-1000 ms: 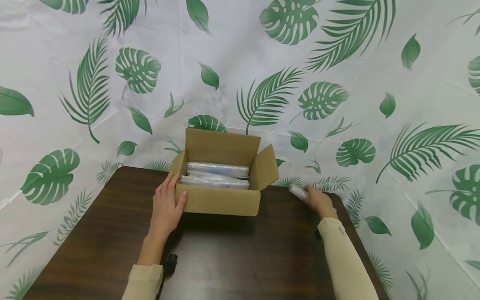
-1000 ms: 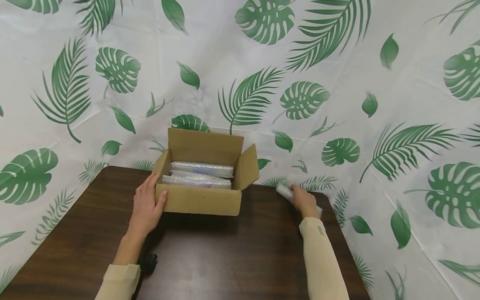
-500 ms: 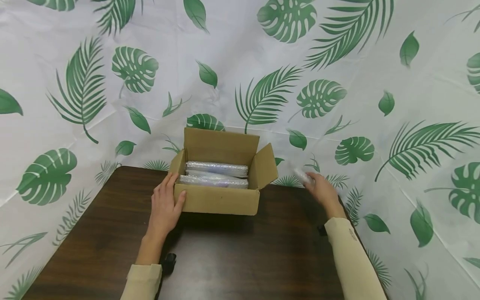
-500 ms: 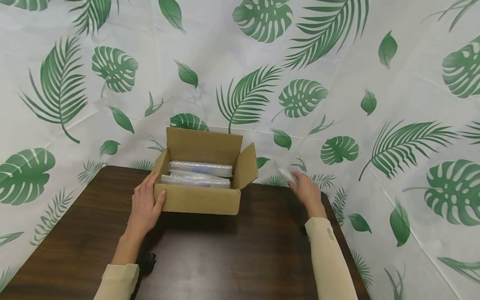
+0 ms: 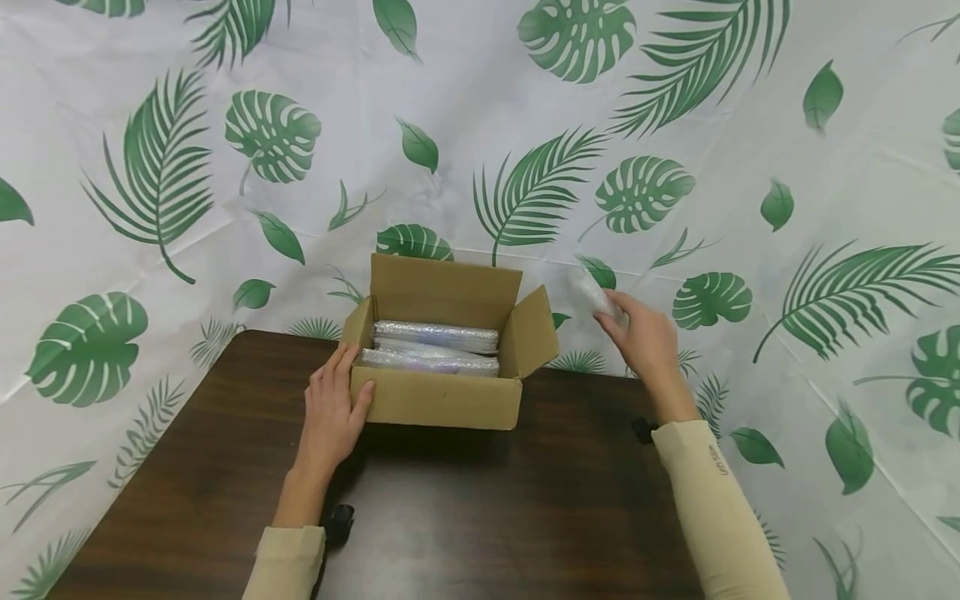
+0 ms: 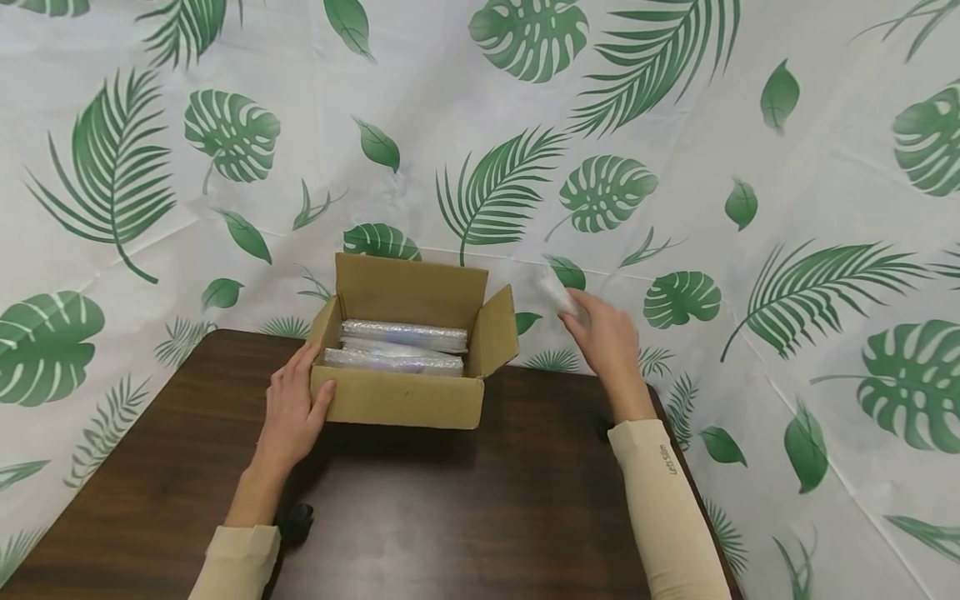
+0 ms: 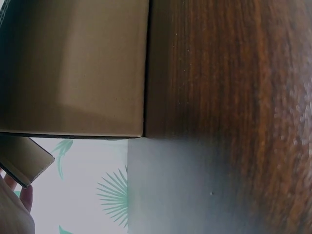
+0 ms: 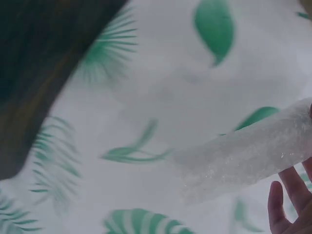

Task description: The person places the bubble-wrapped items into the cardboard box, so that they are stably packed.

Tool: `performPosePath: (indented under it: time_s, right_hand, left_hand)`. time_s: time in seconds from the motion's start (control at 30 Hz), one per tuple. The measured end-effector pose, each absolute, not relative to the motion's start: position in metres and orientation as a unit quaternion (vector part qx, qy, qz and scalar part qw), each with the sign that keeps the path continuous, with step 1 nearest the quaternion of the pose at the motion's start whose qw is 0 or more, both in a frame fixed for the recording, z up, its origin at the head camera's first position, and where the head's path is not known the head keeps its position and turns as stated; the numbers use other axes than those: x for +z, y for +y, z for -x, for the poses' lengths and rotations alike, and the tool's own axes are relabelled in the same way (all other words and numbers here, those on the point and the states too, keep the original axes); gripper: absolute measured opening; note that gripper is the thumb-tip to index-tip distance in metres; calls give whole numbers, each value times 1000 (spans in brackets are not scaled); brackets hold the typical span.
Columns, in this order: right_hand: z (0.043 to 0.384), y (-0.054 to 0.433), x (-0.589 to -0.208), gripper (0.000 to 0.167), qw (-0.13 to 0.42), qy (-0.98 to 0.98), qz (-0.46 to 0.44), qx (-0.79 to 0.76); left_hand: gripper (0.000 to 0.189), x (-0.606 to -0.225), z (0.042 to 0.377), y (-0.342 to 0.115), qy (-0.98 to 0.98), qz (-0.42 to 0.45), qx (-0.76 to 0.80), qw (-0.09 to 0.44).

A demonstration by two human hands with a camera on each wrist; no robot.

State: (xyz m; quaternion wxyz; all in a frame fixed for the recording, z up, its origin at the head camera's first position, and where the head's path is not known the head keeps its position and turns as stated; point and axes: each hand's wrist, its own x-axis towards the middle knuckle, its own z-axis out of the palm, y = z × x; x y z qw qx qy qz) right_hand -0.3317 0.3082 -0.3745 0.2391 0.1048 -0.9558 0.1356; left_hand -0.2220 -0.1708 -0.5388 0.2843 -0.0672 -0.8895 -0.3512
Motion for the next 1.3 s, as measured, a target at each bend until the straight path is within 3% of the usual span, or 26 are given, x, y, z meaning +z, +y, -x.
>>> performPosePath:
  time_s: [0.17,0.4,0.63,1.03,1.3]
  right_hand:
    - [322,285,-344,43,272,-943,-141,133]
    - [301,233,-297,41,273,-935,-188,123]
    - [286,182,-279,40,281,-917,-256,123]
    - [301,95,-317,41,123,-940,-310,65]
    - [317,61,-353,40,68,-948,-307,49]
  left_hand:
    - [67,-538,221,-170,-890,65,-353,281]
    - [67,-538,222,-171,-890,66,-353,280]
    - [67,-538,222,-172,-887,70,-357,285]
    - [66,-534,223,-173,-887,74,-365,275]
    - [66,-533,223,-174,-888,71,-366,270]
